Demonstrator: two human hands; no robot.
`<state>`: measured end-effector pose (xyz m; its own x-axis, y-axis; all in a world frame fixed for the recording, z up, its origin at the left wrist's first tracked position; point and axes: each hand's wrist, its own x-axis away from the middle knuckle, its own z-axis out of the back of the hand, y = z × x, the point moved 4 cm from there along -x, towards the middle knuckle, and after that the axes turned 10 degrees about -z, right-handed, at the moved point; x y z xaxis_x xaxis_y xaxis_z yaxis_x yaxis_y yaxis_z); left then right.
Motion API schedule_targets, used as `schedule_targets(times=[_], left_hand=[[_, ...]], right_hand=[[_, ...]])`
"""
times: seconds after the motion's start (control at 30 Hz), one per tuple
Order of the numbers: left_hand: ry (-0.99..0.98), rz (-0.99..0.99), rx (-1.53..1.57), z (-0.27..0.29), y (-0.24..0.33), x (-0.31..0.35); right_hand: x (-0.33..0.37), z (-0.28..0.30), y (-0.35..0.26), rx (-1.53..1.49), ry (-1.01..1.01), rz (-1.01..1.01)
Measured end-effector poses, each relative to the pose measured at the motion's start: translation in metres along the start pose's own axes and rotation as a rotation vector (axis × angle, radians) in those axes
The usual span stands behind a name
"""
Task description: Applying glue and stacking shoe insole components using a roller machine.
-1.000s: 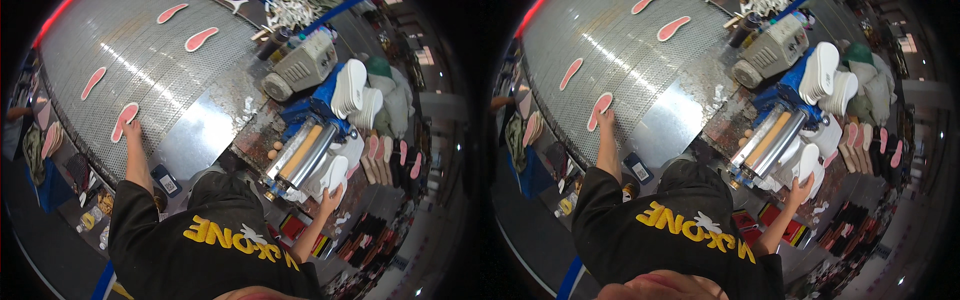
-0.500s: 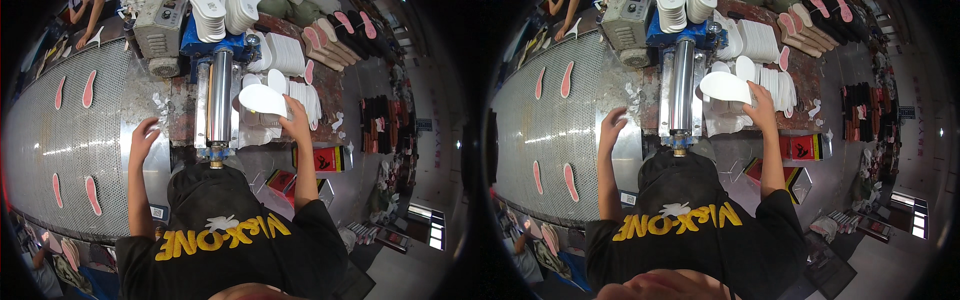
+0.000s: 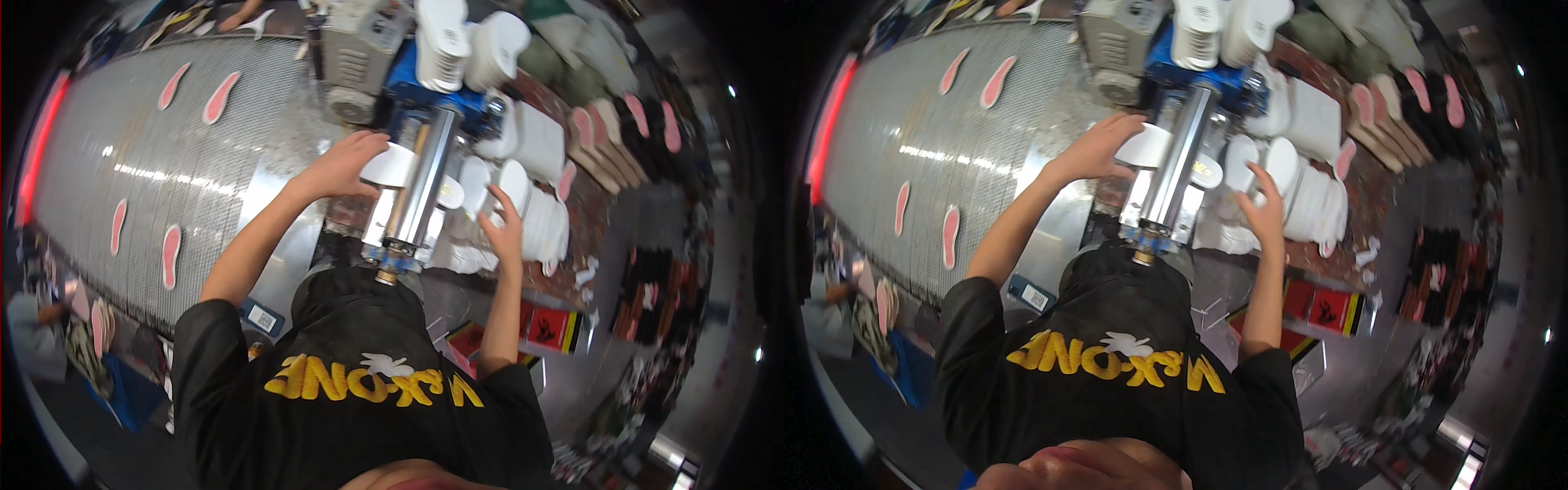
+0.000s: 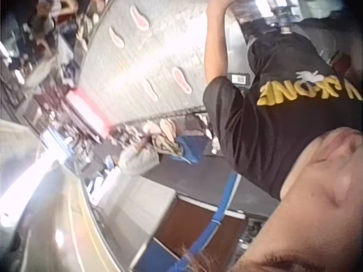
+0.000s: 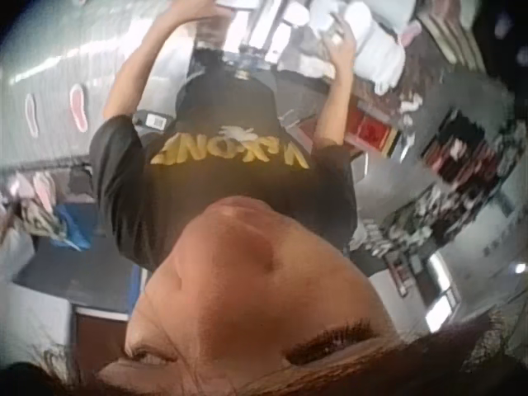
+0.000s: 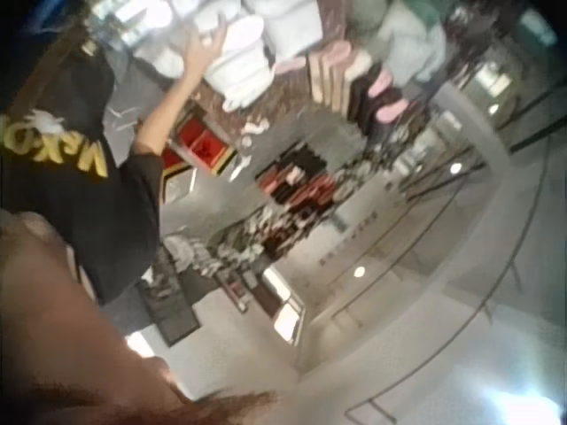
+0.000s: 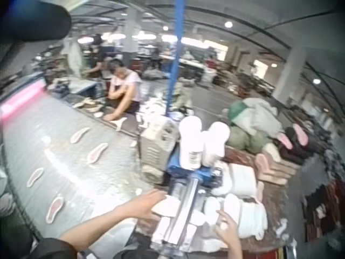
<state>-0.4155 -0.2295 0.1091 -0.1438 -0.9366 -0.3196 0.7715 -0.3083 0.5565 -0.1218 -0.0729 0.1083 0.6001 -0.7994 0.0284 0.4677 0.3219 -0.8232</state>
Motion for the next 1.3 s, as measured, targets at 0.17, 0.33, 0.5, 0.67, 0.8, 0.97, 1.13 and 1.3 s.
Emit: schedule_targets(times=[0.17, 0.33, 0.5, 0.67, 0.8, 0.97, 1.13, 1.3], left_hand=[[-0.016, 0.053, -0.295, 0.017, -0.020, 0.021], [-0.121, 0.154, -0.189, 0.009, -0.051, 0.051], [0.128, 0.576, 0.980, -0.047, -0.068, 0.142], [0.857, 0.675, 1.600, -0.110, -0.041, 0.231], [1.492, 0.548, 1.721, -0.142, -0.046, 0.294], [1.955, 0.531, 1.605, -0.150, -0.076, 0.395], [2.415, 0.630, 1.412, -0.145, -0.081, 0.467], [2.479, 0.733, 1.312, -0.140, -0.069, 0.480]], right_hand=[[0.009, 0.012, 0.047, -0.134, 0.058, -0.130], [0.001, 0.031, 0.068, 0.170, 0.237, -0.061], [-0.014, 0.034, 0.092, 0.390, 0.331, -0.064], [-0.021, 0.015, 0.126, 0.343, 0.303, -0.193], [-0.023, 0.006, 0.133, 0.352, 0.238, -0.208], [-0.023, 0.005, 0.128, 0.311, 0.200, -0.232], [-0.024, 0.007, 0.129, 0.325, 0.184, -0.256], [-0.026, 0.007, 0.133, 0.311, 0.190, -0.288]])
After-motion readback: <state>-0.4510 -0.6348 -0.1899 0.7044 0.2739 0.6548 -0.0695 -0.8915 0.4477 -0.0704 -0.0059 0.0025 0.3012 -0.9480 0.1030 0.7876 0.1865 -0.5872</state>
